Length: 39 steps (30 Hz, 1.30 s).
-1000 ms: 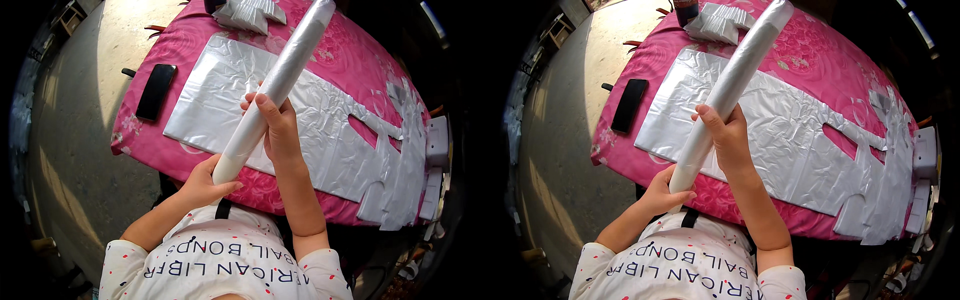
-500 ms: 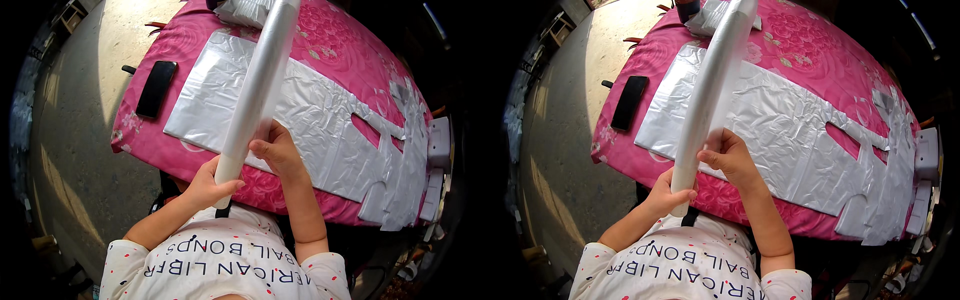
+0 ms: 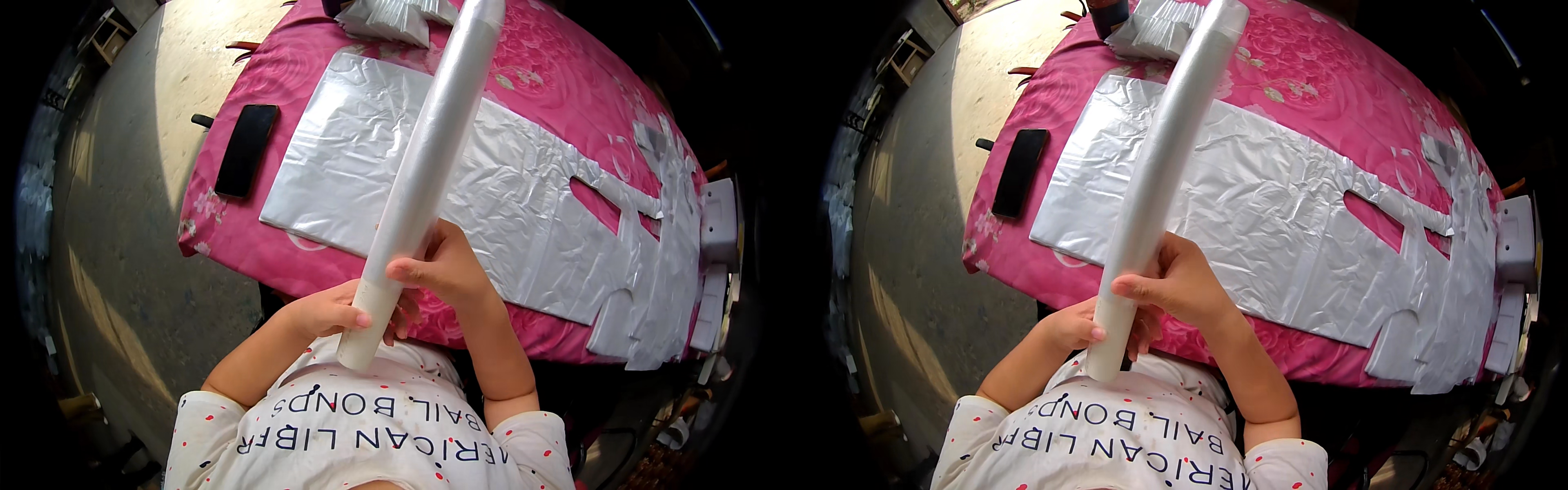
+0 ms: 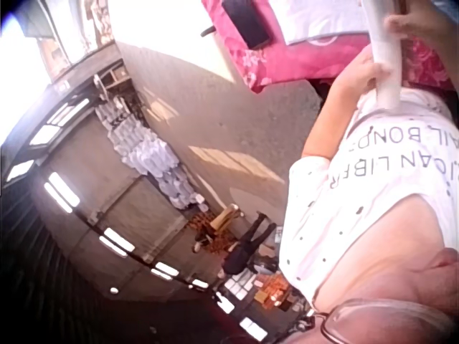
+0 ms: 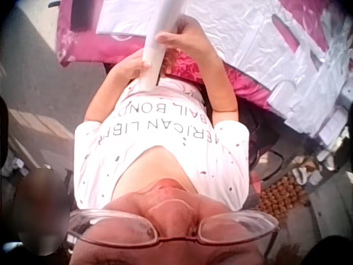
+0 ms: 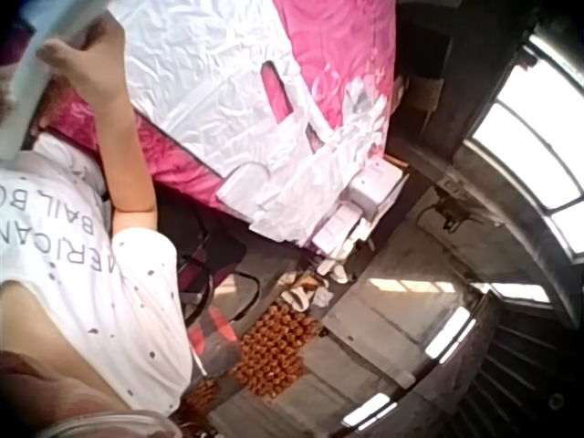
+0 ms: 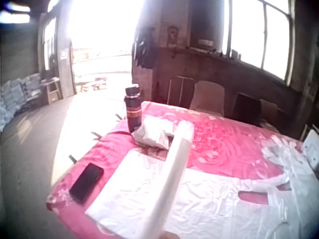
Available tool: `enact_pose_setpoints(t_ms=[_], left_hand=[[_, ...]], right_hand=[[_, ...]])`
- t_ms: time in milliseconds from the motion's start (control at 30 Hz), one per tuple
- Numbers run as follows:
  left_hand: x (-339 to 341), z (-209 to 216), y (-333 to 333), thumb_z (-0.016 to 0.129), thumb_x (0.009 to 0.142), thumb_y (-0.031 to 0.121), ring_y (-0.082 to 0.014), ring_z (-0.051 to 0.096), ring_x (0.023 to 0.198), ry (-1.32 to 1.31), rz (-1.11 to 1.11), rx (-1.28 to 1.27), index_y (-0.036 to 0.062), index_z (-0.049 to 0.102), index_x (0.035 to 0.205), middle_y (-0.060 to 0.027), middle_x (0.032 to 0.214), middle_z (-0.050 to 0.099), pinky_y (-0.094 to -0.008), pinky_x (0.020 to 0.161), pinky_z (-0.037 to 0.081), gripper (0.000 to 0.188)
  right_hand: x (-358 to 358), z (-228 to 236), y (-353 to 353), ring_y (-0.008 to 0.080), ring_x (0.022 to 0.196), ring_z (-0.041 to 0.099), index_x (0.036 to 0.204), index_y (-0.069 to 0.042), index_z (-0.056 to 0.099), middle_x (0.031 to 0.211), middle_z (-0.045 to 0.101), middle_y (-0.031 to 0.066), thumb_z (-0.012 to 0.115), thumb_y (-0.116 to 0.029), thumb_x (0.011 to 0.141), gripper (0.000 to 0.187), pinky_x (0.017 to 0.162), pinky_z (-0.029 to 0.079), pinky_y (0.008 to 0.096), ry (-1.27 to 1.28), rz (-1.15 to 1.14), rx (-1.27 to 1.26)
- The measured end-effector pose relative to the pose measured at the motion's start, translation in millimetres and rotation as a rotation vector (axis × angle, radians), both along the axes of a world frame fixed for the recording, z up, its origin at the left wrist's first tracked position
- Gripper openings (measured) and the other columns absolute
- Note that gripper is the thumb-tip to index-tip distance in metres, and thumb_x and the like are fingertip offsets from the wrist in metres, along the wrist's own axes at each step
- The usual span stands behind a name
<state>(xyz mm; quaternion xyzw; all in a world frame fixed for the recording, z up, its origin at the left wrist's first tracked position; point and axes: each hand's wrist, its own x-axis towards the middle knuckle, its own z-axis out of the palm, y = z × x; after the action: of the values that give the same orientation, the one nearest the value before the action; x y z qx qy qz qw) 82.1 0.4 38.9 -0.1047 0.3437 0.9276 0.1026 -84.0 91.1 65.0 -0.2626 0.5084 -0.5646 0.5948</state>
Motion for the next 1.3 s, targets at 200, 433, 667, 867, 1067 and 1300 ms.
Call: enact_pose_setpoints(t_ms=[200,433,667,867,1067,1300], left_hand=[[-28,-19,-5,0.042,0.09,0.051,-0.0145,0.054,0.088,-0.222,0.285,-0.552,0.0,0.051,0.113,-0.0096,0.093,0.056,-0.0288,0.077,0.044,0.057],[1,-11,-12,0.04,0.094,0.042,-0.0114,0.055,0.061,-0.461,-0.091,-0.53,0.0038,0.052,0.106,-0.0056,0.078,0.056,-0.0266,0.057,0.048,0.042],[57,-21,-14,0.048,0.092,0.033,-0.0111,0.054,0.061,-0.648,-0.277,-0.389,0.0038,0.051,0.107,-0.0046,0.077,0.055,-0.0265,0.058,0.047,0.033],[68,-29,-13,0.05,0.091,0.03,-0.0107,0.054,0.063,-0.623,-0.272,-0.283,0.0032,0.049,0.111,-0.0052,0.08,0.056,-0.0269,0.06,0.048,0.034],[71,-30,-14,0.053,0.09,0.031,-0.0102,0.053,0.066,-0.57,-0.238,-0.285,0.0037,0.048,0.113,-0.0045,0.083,0.059,-0.0264,0.063,0.047,0.037],[71,-30,-11,0.058,0.086,0.033,-0.0101,0.054,0.068,-0.548,-0.24,-0.348,0.0039,0.048,0.114,-0.0058,0.087,0.061,-0.0262,0.064,0.047,0.041]], right_hand=[[23,-24,9,0.0105,0.065,0.055,0.102,0.001,0.056,0.076,0.059,0.0048,0.079,-0.028,0.068,0.05,0.06,0.046,0.0251,0.446,-0.207,0.12],[-27,-24,45,0.0076,0.062,0.052,0.109,0.001,0.055,0.071,0.056,0.001,0.073,-0.023,0.074,0.046,0.058,0.042,0.0217,0.462,0.183,0.247],[-117,-32,60,0.007,0.07,0.055,0.112,-0.001,0.056,0.09,0.061,0.0029,0.065,-0.028,0.082,0.041,0.061,0.044,0.0212,0.302,-0.206,0.388],[-134,-31,38,0.007,0.071,0.055,0.107,-0.003,0.059,0.092,0.062,0.0016,0.064,-0.028,0.081,0.036,0.058,0.041,0.0198,0.356,-0.227,0.35],[-143,-33,28,0.0061,0.065,0.053,0.096,-0.004,0.062,0.083,0.061,0.0007,0.064,-0.025,0.082,0.026,0.055,0.039,0.0185,0.209,-0.086,0.351],[-138,-38,25,0.006,0.058,0.051,0.084,-0.004,0.061,0.07,0.057,-0.0009,0.064,-0.018,0.082,0.014,0.052,0.04,0.0192,0.282,0.039,0.319]])
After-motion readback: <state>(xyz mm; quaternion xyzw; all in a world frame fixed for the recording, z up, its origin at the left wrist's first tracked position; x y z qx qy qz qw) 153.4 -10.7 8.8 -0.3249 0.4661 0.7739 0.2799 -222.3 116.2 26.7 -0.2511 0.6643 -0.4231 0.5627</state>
